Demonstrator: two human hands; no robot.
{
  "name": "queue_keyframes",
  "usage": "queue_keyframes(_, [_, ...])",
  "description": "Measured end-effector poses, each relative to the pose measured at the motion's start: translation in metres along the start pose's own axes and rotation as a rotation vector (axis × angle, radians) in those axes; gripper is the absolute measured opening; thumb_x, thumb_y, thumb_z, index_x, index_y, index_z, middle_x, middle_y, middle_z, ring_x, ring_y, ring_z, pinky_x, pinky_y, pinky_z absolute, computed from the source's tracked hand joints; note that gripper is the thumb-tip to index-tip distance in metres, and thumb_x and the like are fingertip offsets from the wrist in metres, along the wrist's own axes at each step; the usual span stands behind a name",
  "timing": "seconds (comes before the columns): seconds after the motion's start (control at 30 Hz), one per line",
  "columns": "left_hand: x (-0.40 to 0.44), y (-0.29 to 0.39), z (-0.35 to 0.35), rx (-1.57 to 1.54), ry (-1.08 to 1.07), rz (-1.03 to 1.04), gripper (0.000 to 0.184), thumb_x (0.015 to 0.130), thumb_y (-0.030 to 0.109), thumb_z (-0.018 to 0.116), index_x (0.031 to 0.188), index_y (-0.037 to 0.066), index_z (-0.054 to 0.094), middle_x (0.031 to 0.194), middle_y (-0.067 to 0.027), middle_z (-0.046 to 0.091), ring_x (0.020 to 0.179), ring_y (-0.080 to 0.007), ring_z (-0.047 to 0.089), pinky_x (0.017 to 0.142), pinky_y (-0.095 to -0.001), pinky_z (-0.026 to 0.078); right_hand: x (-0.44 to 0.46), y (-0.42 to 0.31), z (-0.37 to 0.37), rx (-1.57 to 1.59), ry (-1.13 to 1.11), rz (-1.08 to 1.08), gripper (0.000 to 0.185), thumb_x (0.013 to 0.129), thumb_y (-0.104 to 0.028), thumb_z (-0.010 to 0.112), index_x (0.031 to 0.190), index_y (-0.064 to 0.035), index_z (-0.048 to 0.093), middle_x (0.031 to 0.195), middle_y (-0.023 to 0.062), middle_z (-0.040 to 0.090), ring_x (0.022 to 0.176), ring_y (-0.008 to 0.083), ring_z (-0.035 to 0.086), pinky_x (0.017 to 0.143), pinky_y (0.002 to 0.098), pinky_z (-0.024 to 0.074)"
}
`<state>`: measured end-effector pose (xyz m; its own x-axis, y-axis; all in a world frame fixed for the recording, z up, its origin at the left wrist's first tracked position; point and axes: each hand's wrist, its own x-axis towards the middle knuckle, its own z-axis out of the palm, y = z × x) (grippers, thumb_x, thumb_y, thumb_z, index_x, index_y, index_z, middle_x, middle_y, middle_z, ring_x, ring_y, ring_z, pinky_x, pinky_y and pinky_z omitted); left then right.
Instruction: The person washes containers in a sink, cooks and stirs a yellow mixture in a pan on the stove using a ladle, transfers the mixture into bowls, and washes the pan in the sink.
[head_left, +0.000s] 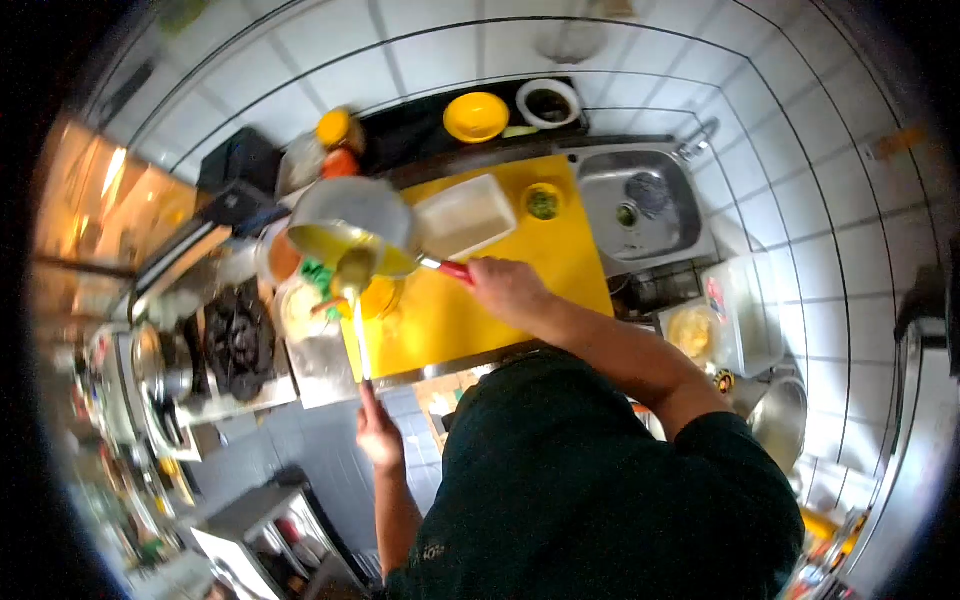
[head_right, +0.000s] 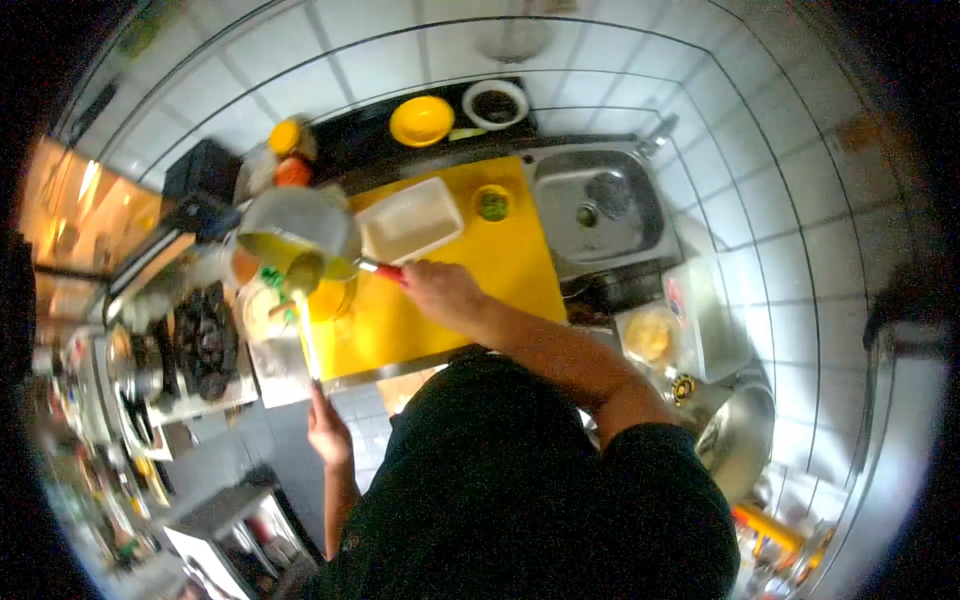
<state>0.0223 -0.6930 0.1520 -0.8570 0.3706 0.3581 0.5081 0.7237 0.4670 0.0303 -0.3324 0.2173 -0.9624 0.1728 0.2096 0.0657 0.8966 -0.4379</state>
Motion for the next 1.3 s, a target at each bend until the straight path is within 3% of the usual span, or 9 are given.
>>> queue_keyframes(0.07, [-0.015,0.002,-0.017,0.179,-0.049,-0.009,0.05,0.096,0.004,0.058,0.145,0.009,0.049,0.084,-0.0164,0.062,0.065,-0.0343,0.063,0.054,-0.0416,0.053,-0.005,0.006,-0.012,-0.032,0.004,-0.03,0.028,0.092,-0.029,0.065,0.098,-0.0037,0.056,0.083,0.0147,0.067,0.07,0.0308,0.068,0.061,0.0438,0.0557])
queue_keyframes(0.27, [0.02,0.038,-0.017,0.194,0.031,0.152,0.056,0.093,0.001,0.061,0.146,0.007,0.044,0.079,-0.0185,0.058,0.058,-0.0371,0.057,0.049,-0.0445,0.05,-0.04,0.051,-0.034,0.064,0.066,0.237,0.029,0.093,-0.03,0.066,0.102,-0.0046,0.057,0.084,0.0148,0.068,0.071,0.0317,0.068,0.062,0.0431,0.0555])
queue_keyframes(0.47, [0.112,0.149,0.031,-0.2,0.012,0.408,0.054,0.085,-0.009,0.061,0.138,-0.001,0.052,0.085,-0.0194,0.067,0.064,-0.0313,0.064,0.056,-0.037,0.052,-0.106,0.087,-0.087,0.282,0.415,0.55,0.028,0.095,-0.025,0.066,0.104,-0.0014,0.055,0.077,0.017,0.062,0.071,0.0347,0.066,0.066,0.0425,0.0517])
queue_keyframes(0.63, [0.151,0.266,0.095,-0.557,-0.393,0.466,0.058,0.085,-0.004,0.065,0.141,0.0,0.049,0.086,-0.0207,0.067,0.066,-0.0315,0.065,0.062,-0.0375,0.054,-0.128,0.134,-0.102,0.442,0.405,1.023,0.026,0.097,-0.025,0.062,0.101,-0.0009,0.053,0.079,0.0141,0.059,0.069,0.0292,0.06,0.062,0.0429,0.0468])
queue_keyframes(0.73, [0.163,0.335,0.119,-0.639,-0.925,0.13,0.061,0.093,0.007,0.061,0.15,0.004,0.039,0.077,-0.013,0.062,0.066,-0.0209,0.062,0.062,-0.0335,0.051,-0.133,0.199,-0.083,0.491,0.327,1.273,0.024,0.097,-0.024,0.061,0.096,-0.0018,0.052,0.076,0.0133,0.057,0.066,0.0279,0.057,0.06,0.0433,0.0453])
queue_keyframes(0.87, [0.157,0.371,0.192,-0.716,-1.175,-0.065,0.061,0.097,0.011,0.057,0.154,0.006,0.033,0.078,-0.0082,0.059,0.064,-0.0149,0.057,0.059,-0.0299,0.047,-0.15,0.313,0.017,1.052,0.406,1.523,0.029,0.099,-0.03,0.059,0.094,-0.0021,0.051,0.076,0.014,0.059,0.067,0.0299,0.058,0.062,0.0457,0.0451])
queue_keyframes(0.97, [0.164,0.384,0.236,-0.749,-1.275,-0.288,0.06,0.099,0.013,0.053,0.155,0.007,0.031,0.077,-0.0062,0.057,0.062,-0.0128,0.054,0.055,-0.0271,0.046,-0.12,0.319,0.005,1.047,0.384,1.642,0.031,0.1,-0.031,0.057,0.105,-0.0001,0.055,0.086,0.0178,0.064,0.079,0.0371,0.062,0.071,0.0498,0.0462])
queue_keyframes(1.07, [0.173,0.398,0.265,-0.855,-1.333,-0.506,0.056,0.101,0.013,0.049,0.154,0.008,0.031,0.077,-0.0057,0.056,0.06,-0.0111,0.053,0.052,-0.0251,0.045,-0.123,0.331,0.013,0.664,0.177,1.382,0.037,0.101,-0.024,0.054,0.125,0.0031,0.051,0.111,0.0247,0.061,0.1,0.039,0.061,0.086,0.0536,0.0478])
queue_keyframes(1.3, [0.164,0.404,0.353,-0.952,-1.369,-0.61,0.039,0.102,0.01,0.045,0.14,0.004,0.041,0.079,-0.0072,0.058,0.054,-0.0124,0.051,0.047,-0.0281,0.045,-0.094,0.459,-0.057,0.048,0.52,1.242,0.063,0.1,-0.019,0.055,0.15,0.0064,0.026,0.154,0.0282,0.03,0.144,0.0437,0.027,0.118,0.0478,0.0289])
